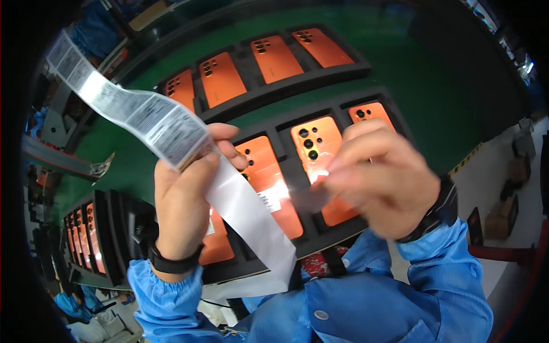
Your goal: The recorder is applying regulatory stickers to the back of mobile phones on an assembly line.
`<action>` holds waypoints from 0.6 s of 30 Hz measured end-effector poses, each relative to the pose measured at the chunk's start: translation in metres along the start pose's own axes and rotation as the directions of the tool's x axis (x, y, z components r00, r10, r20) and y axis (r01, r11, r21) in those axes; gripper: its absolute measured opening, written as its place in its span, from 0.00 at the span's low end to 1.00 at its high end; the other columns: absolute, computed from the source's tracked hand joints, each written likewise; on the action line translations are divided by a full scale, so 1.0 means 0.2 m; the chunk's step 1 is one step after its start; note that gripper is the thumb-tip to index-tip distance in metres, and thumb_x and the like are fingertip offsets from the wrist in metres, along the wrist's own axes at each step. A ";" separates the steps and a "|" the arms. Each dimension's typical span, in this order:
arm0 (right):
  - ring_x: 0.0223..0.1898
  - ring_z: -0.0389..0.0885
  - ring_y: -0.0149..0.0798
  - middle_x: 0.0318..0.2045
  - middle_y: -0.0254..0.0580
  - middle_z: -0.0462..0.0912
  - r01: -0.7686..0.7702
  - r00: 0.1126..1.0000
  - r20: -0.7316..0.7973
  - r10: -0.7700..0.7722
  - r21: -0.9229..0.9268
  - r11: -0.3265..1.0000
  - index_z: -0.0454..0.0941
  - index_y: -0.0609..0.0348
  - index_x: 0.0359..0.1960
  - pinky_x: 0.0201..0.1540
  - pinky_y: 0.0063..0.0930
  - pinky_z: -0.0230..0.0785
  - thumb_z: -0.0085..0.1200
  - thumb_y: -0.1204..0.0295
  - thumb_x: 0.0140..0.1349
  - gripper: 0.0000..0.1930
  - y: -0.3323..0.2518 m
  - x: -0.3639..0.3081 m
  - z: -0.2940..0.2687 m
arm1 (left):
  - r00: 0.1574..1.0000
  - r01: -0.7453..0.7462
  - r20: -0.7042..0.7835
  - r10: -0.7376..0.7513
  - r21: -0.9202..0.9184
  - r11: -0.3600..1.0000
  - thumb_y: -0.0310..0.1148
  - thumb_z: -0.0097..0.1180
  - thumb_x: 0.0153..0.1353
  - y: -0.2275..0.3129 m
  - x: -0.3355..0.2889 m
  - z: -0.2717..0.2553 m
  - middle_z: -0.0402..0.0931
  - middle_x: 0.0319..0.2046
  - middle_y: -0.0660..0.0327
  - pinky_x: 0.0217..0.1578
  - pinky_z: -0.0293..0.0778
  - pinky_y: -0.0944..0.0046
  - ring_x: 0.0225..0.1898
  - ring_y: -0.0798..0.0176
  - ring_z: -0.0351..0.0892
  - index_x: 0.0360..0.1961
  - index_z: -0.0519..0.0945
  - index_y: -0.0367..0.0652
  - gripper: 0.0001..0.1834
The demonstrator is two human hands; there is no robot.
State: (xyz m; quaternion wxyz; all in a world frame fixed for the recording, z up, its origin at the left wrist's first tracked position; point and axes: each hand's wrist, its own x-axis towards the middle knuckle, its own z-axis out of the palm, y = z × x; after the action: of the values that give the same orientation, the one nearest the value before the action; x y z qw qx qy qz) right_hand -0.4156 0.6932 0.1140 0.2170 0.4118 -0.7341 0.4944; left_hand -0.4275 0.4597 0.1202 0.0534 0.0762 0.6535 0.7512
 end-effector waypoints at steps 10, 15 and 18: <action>0.34 0.75 0.31 0.35 0.45 0.78 -0.182 0.923 -0.346 0.171 0.000 0.983 0.77 0.69 0.39 0.37 0.21 0.69 0.55 0.84 0.53 0.10 0.14 -0.08 -0.22 | 0.789 -0.275 0.606 -0.096 0.489 0.828 0.26 0.56 0.47 -0.26 -0.04 0.27 0.69 0.25 0.58 0.30 0.68 0.60 0.27 0.56 0.73 0.31 0.72 0.41 0.09; 0.35 0.75 0.30 0.34 0.43 0.78 -0.258 0.891 -0.368 0.267 0.074 0.963 0.77 0.69 0.36 0.38 0.20 0.68 0.55 0.83 0.54 0.08 0.25 -0.15 -0.23 | 0.724 -0.474 0.689 -0.029 0.529 0.704 0.36 0.52 0.53 -0.40 -0.01 0.34 0.68 0.24 0.62 0.33 0.68 0.64 0.29 0.61 0.71 0.26 0.69 0.46 0.07; 0.35 0.75 0.28 0.33 0.41 0.78 -0.295 0.865 -0.368 0.340 0.175 0.939 0.77 0.69 0.35 0.38 0.19 0.68 0.54 0.83 0.54 0.06 0.26 -0.12 -0.19 | 0.656 -0.636 0.753 -0.040 0.581 0.508 0.38 0.51 0.53 -0.39 -0.04 0.42 0.67 0.23 0.64 0.34 0.65 0.68 0.29 0.63 0.71 0.27 0.69 0.46 0.08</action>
State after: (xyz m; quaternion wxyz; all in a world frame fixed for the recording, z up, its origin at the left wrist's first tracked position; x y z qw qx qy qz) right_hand -0.4481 0.7459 0.0841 0.2517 0.1893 -0.7040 0.6366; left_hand -0.4060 0.5504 0.0543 0.1055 0.4852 0.8240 0.2729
